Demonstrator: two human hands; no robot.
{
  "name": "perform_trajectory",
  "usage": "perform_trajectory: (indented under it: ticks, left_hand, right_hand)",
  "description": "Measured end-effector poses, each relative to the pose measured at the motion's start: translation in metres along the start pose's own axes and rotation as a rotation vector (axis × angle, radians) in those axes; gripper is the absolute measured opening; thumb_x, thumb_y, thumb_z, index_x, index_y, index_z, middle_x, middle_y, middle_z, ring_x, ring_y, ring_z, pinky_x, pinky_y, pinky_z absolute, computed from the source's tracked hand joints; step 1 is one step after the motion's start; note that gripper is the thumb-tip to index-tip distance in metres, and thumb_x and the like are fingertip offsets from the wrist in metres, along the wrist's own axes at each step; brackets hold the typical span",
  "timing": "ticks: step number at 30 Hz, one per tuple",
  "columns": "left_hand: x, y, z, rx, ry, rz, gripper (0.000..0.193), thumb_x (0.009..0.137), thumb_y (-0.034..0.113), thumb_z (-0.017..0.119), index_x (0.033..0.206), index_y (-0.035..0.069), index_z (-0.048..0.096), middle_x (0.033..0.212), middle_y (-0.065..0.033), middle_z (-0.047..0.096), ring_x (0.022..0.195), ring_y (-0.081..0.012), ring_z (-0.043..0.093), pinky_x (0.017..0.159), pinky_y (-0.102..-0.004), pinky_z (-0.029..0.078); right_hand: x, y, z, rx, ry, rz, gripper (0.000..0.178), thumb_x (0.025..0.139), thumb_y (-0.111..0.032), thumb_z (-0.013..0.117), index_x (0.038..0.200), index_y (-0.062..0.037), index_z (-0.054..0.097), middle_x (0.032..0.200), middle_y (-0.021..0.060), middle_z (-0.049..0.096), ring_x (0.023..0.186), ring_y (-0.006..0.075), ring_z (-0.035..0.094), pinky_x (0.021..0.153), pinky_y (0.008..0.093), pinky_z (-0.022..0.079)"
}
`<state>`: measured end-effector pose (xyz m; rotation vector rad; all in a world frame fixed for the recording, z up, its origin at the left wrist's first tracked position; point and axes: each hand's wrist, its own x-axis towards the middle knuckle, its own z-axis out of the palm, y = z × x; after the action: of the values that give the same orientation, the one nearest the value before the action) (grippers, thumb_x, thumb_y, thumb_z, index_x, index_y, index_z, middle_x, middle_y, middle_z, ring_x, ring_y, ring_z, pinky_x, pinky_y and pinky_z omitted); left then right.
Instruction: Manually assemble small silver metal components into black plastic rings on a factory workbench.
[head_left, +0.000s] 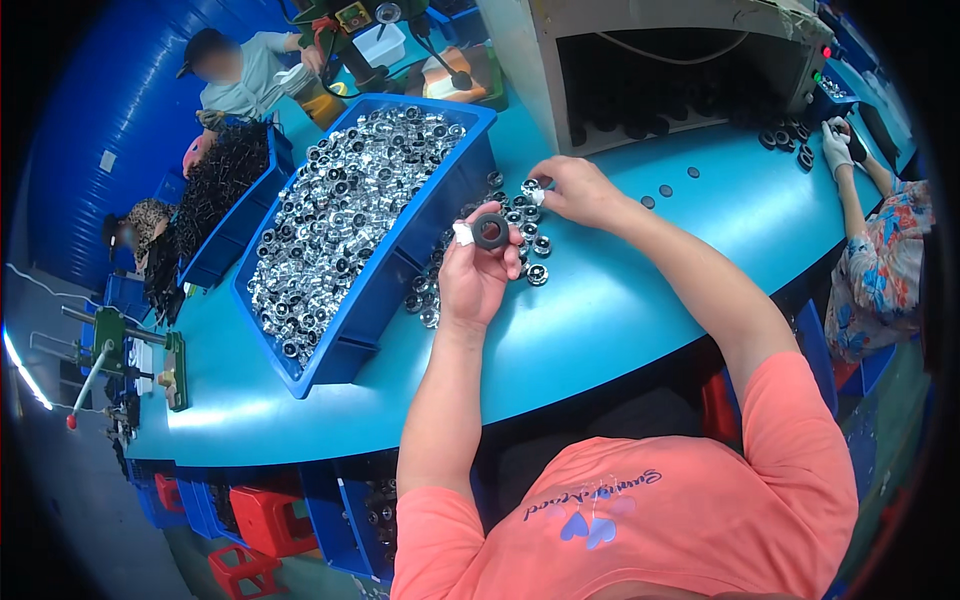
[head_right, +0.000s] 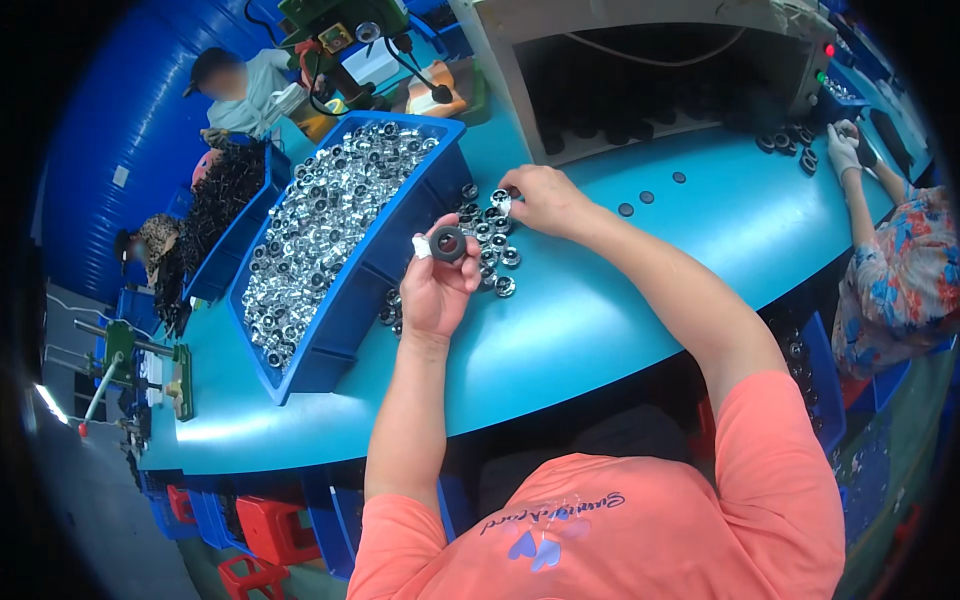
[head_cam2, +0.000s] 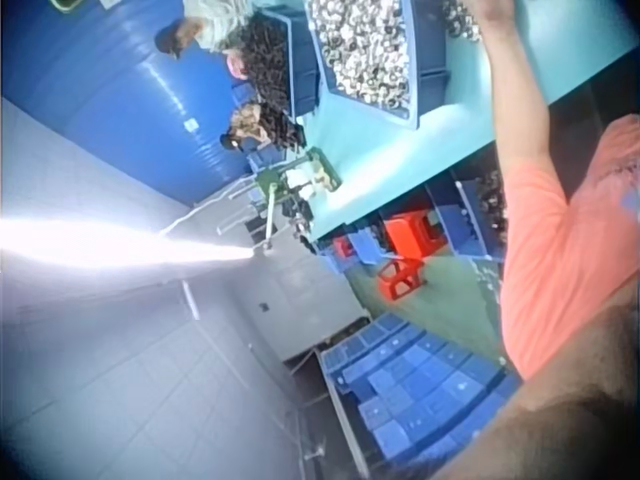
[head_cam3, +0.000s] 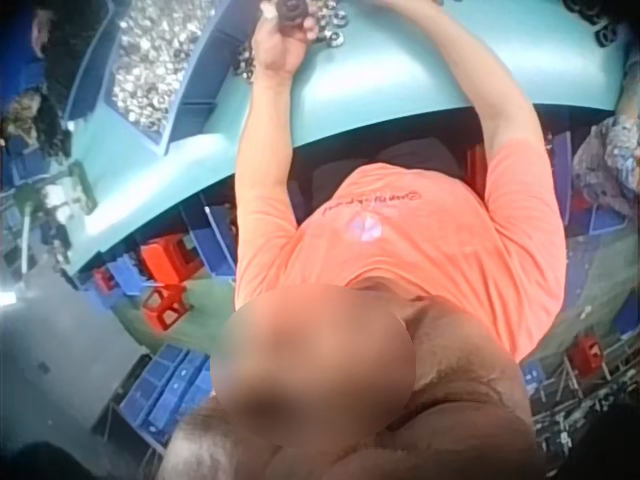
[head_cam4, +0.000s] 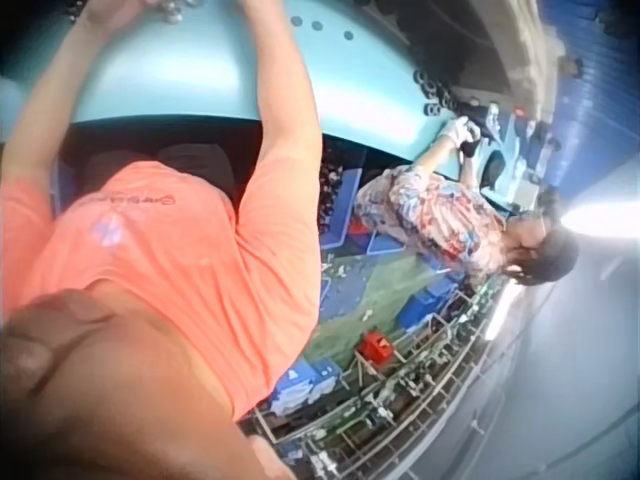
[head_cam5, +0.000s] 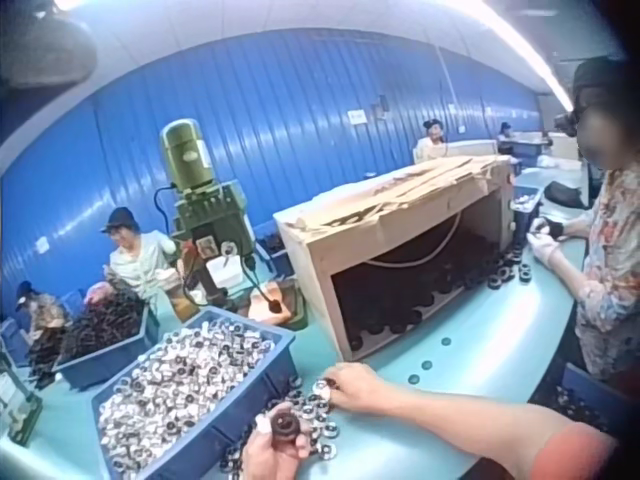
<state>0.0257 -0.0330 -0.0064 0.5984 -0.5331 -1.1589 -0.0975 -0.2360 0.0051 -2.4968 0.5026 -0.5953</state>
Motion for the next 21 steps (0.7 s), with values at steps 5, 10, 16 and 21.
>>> perform_trajectory:
  ticks: [5,10,16,21]
  left_hand:
    - [-0.001,0.002,-0.001,0.030,0.028,0.006,0.050,0.112,0.042,0.032,0.141,0.005,0.050,0.102,-0.0166,0.065,0.078,-0.0194,0.060,0.063,-0.0315,0.050]
    - [0.001,-0.002,-0.001,0.060,0.030,-0.004,0.050,0.112,0.042,0.033,0.140,0.005,0.050,0.103,-0.0165,0.065,0.078,-0.0197,0.061,0.063,-0.0315,0.050]
    - [0.000,-0.003,0.003,0.117,0.063,0.024,0.052,0.111,0.042,0.036,0.141,0.002,0.050,0.104,-0.0137,0.066,0.077,-0.0192,0.062,0.062,-0.0308,0.052]
    - [0.000,-0.006,0.006,0.177,0.075,0.030,0.052,0.111,0.042,0.039,0.140,0.000,0.050,0.104,-0.0114,0.066,0.077,-0.0179,0.062,0.062,-0.0304,0.053]
  right_hand:
    - [-0.018,-0.047,-0.027,0.412,-0.003,0.119,0.034,0.083,-0.007,0.070,0.117,-0.0026,0.070,0.098,0.0091,0.072,0.080,0.0140,0.068,0.074,0.0301,0.056]
    - [-0.034,-0.052,-0.020,0.570,0.117,-0.036,0.033,0.082,-0.013,0.077,0.113,-0.0020,0.072,0.094,0.0091,0.072,0.078,0.0149,0.069,0.073,0.0286,0.057]
    - [-0.041,-0.066,-0.023,0.520,0.074,-0.119,0.031,0.081,-0.010,0.077,0.111,-0.0038,0.073,0.093,0.0076,0.069,0.077,0.0150,0.069,0.070,0.0272,0.056]
    - [-0.042,-0.061,-0.015,0.425,0.113,-0.226,0.033,0.079,-0.009,0.077,0.111,-0.0041,0.073,0.094,0.0081,0.068,0.077,0.0176,0.069,0.068,0.0282,0.056]
